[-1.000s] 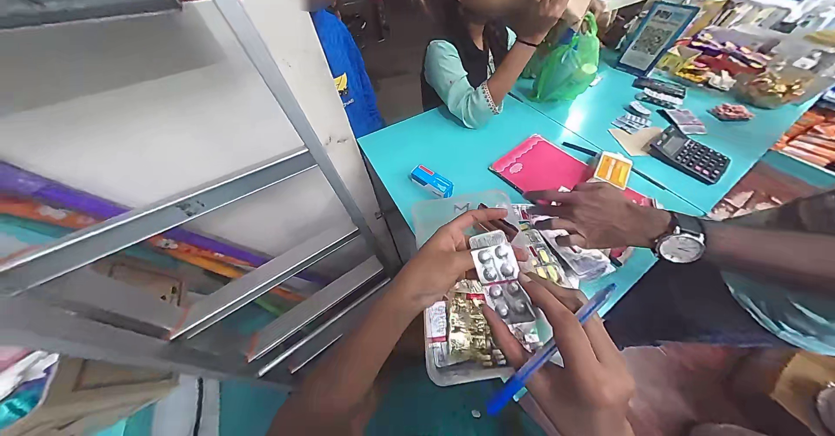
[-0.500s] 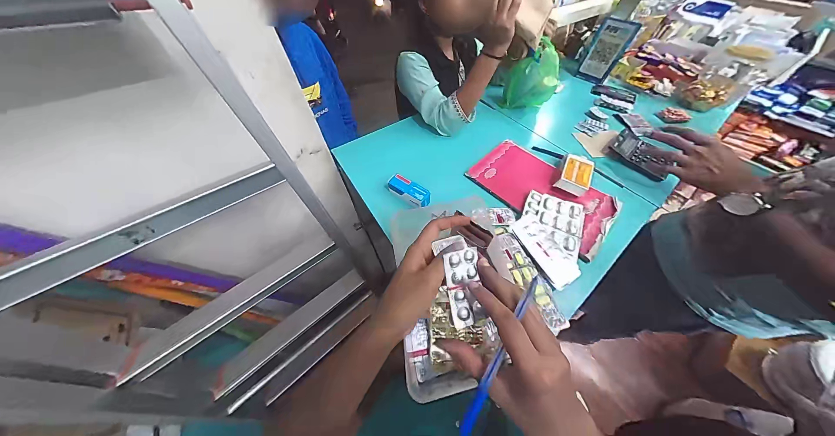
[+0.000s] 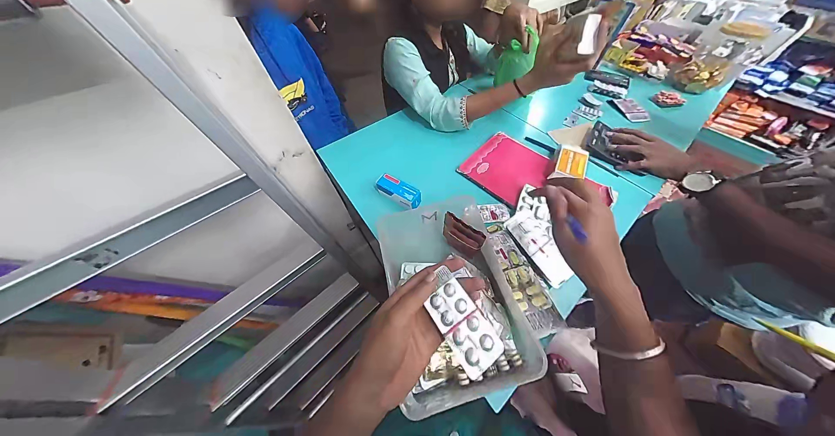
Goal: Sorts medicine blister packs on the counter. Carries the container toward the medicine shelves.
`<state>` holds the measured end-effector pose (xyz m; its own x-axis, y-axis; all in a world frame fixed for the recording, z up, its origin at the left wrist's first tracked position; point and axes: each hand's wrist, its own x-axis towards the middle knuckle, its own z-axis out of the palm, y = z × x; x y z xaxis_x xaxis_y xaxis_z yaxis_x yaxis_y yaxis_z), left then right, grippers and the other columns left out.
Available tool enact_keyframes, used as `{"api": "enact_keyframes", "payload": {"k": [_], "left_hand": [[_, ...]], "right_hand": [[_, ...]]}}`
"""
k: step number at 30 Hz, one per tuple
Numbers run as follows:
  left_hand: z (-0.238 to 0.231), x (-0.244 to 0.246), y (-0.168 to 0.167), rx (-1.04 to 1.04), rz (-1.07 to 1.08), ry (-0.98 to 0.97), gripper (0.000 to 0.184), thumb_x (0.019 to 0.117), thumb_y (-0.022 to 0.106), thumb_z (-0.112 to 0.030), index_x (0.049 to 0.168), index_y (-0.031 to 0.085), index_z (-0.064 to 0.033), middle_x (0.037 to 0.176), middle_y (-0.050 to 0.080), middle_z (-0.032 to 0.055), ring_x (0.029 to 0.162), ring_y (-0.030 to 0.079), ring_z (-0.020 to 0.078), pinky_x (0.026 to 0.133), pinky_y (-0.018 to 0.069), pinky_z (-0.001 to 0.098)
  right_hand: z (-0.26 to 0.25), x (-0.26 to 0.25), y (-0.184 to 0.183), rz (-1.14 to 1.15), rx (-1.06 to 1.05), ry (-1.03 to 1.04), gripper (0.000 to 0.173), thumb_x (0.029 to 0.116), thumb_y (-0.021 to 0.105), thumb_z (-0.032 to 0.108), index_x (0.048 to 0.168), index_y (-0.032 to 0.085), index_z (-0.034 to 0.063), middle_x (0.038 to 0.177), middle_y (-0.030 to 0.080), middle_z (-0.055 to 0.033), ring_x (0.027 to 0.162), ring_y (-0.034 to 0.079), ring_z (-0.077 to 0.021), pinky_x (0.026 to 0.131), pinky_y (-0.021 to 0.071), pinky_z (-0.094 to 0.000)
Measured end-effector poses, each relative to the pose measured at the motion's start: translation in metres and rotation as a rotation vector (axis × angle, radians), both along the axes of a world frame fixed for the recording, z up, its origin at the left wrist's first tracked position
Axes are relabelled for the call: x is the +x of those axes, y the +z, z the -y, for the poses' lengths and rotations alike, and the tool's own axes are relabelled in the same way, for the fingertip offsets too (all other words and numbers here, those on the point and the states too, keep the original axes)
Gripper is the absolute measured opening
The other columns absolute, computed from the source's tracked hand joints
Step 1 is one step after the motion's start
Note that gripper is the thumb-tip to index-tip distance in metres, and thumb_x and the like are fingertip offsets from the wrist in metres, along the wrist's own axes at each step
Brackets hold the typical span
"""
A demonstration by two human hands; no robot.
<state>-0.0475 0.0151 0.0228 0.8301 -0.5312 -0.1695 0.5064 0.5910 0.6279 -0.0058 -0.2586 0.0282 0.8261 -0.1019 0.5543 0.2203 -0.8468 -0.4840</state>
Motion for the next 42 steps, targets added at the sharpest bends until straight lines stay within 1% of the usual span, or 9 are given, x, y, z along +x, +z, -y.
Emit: {"api": "enact_keyframes", "payload": {"k": [1, 3, 7, 12, 17, 21, 26, 32, 42], "left_hand": [[0.0, 0.001, -0.002, -0.053, -0.024, 0.0, 0.043, 0.1104, 0.023, -0.013, 0.134, 0.057, -0.0001, 0.119, 0.072, 0.0181, 0.112, 0.071, 0.0277, 0.099, 0.0576, 0.0391], [-0.002, 0.001, -0.006, -0.136, -0.073, 0.0, 0.043, 0.1109, 0.024, -0.015, 0.134, 0.057, -0.0004, 0.125, 0.069, 0.0205, 0.119, 0.068, 0.0319, 0.102, 0.0559, 0.0421], [-0.01, 0.003, -0.006, -0.156, -0.178, 0.027, 0.046, 0.1117, 0.025, -0.021, 0.135, 0.059, -0.0004, 0.125, 0.07, 0.0199, 0.116, 0.07, 0.031, 0.099, 0.058, 0.0406], [-0.016, 0.005, -0.005, -0.132, -0.216, 0.042, 0.046, 0.1114, 0.029, -0.025, 0.134, 0.06, 0.0005, 0.122, 0.072, 0.0194, 0.113, 0.071, 0.0294, 0.097, 0.0588, 0.0394], [-0.015, 0.004, -0.009, -0.086, -0.127, 0.076, 0.039, 0.1005, 0.047, -0.004, 0.138, 0.058, -0.0023, 0.108, 0.074, 0.0161, 0.098, 0.075, 0.0258, 0.09, 0.0624, 0.0378], [-0.005, 0.007, -0.004, 0.083, 0.08, 0.182, 0.038, 0.1001, 0.047, -0.005, 0.137, 0.056, -0.0067, 0.084, 0.072, 0.0048, 0.071, 0.072, 0.014, 0.07, 0.064, 0.0302], [0.016, 0.028, 0.012, 0.279, 0.489, 0.192, 0.027, 0.1041, 0.049, -0.007, 0.131, 0.052, -0.0044, 0.082, 0.067, -0.0001, 0.069, 0.068, 0.01, 0.067, 0.0616, 0.0273], [0.031, 0.039, 0.031, 0.371, 0.769, 0.133, 0.021, 0.101, 0.061, -0.012, 0.118, 0.06, 0.0002, 0.09, 0.068, -0.0021, 0.069, 0.067, 0.0039, 0.063, 0.0606, 0.0215], [0.031, 0.037, 0.04, 0.41, 0.854, 0.065, 0.002, 0.0973, 0.063, -0.005, 0.099, 0.064, -0.0034, 0.077, 0.067, -0.0052, 0.059, 0.064, -0.0002, 0.055, 0.0577, 0.0166]], "right_hand": [[0.005, 0.019, 0.001, -0.122, -0.068, 0.022, 0.03, 0.1061, 0.049, 0.016, 0.106, 0.073, -0.0023, 0.101, 0.067, -0.0221, 0.093, 0.066, -0.0389, 0.081, 0.0527, -0.0586], [0.009, 0.054, -0.004, -0.391, -0.141, 0.128, 0.015, 0.1006, 0.059, 0.004, 0.106, 0.071, -0.0045, 0.096, 0.069, -0.0248, 0.089, 0.069, -0.0424, 0.079, 0.0541, -0.0617], [0.014, 0.102, -0.024, -0.75, -0.298, 0.246, 0.026, 0.0922, 0.076, 0.019, 0.107, 0.074, -0.0024, 0.11, 0.065, -0.0256, 0.103, 0.064, -0.0423, 0.088, 0.0509, -0.0615], [0.005, 0.118, -0.026, -0.989, -0.395, 0.23, 0.046, 0.084, 0.084, 0.018, 0.119, 0.066, -0.0045, 0.123, 0.057, -0.0273, 0.11, 0.061, -0.0438, 0.092, 0.0504, -0.0604], [0.03, 0.101, -0.005, -0.537, -0.064, 0.252, 0.021, 0.0876, 0.08, 0.011, 0.093, 0.068, -0.0058, 0.08, 0.066, -0.019, 0.075, 0.064, -0.0327, 0.072, 0.0505, -0.0542], [0.014, 0.034, 0.016, -0.23, 0.542, 0.203, 0.014, 0.0932, 0.072, 0.02, 0.101, 0.068, 0.0098, 0.072, 0.062, 0.0065, 0.054, 0.051, -0.0002, 0.05, 0.0438, -0.0186], [-0.041, -0.037, 0.013, -0.168, 1.047, 0.456, 0.006, 0.0925, 0.072, 0.014, 0.095, 0.068, 0.0165, 0.07, 0.066, 0.01, 0.05, 0.05, 0.0057, 0.044, 0.0401, -0.0112], [-0.063, -0.062, 0.012, -0.078, 1.043, 0.516, 0.009, 0.092, 0.074, 0.012, 0.098, 0.068, 0.0147, 0.08, 0.072, 0.0069, 0.062, 0.063, 0.0034, 0.054, 0.0511, -0.0121], [-0.075, -0.08, 0.009, -0.049, 1.012, 0.5, 0.011, 0.0933, 0.072, 0.011, 0.102, 0.066, 0.0148, 0.083, 0.072, 0.0089, 0.064, 0.062, 0.0049, 0.054, 0.0505, -0.0108]]}}
